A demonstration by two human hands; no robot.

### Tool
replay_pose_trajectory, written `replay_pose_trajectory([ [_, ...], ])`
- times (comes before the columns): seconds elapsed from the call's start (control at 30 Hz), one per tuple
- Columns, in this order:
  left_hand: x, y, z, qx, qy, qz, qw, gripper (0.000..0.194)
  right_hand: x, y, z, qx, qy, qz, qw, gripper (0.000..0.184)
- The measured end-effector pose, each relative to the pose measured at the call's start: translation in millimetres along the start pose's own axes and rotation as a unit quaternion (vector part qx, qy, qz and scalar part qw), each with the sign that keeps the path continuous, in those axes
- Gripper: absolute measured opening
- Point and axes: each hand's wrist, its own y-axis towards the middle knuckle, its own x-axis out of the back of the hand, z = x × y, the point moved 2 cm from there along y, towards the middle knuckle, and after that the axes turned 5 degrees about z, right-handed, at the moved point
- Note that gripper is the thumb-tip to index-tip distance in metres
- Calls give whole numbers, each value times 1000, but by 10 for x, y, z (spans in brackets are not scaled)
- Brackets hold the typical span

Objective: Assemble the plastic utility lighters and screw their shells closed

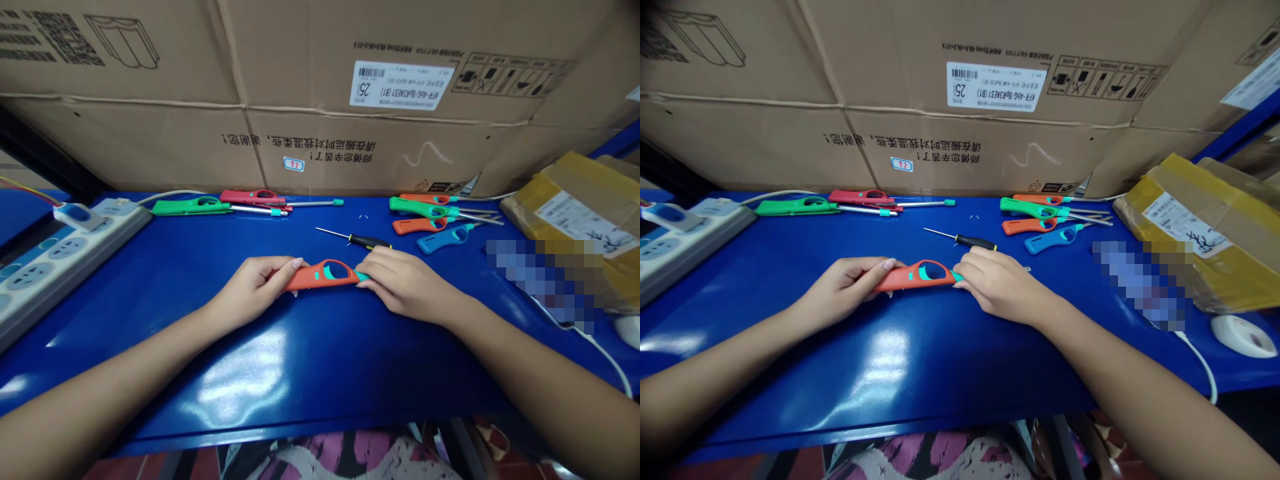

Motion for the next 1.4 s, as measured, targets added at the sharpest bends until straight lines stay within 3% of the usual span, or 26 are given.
replay_pose_trajectory([
  [0.2,-26,34,63,-26,6,-10,1000,44,-44,19,14,-19,37,26,999,24],
  [0.4,-30,46,101,-59,23,-13,998,34,-56,21,-62,-43,124,3,991,18],
  [0.47,-23,33,89,-64,24,-9,998,31,-32,26,-115,-80,130,-58,987,16],
  [0.57,-22,8,65,-70,15,-4,997,27,-34,5,-253,-187,88,-150,967,20],
  [0.7,-65,-10,60,-90,30,6,995,24,-173,-42,-446,-288,124,-114,943,24],
  [0.87,-97,2,95,-142,120,-1,983,29,-247,-49,-497,-308,171,-131,927,12],
  [1.0,-58,-6,93,-152,173,-3,973,34,-171,-31,-491,-333,203,-203,898,16],
  [1.13,-23,-40,40,-159,215,37,963,36,-28,-36,-500,-344,239,-285,862,27],
  [1.27,-42,-51,22,-151,201,54,966,34,107,-59,-455,-343,258,-333,840,24],
  [1.4,-92,-40,56,-125,155,37,979,35,160,-71,-372,-337,248,-340,842,14],
])
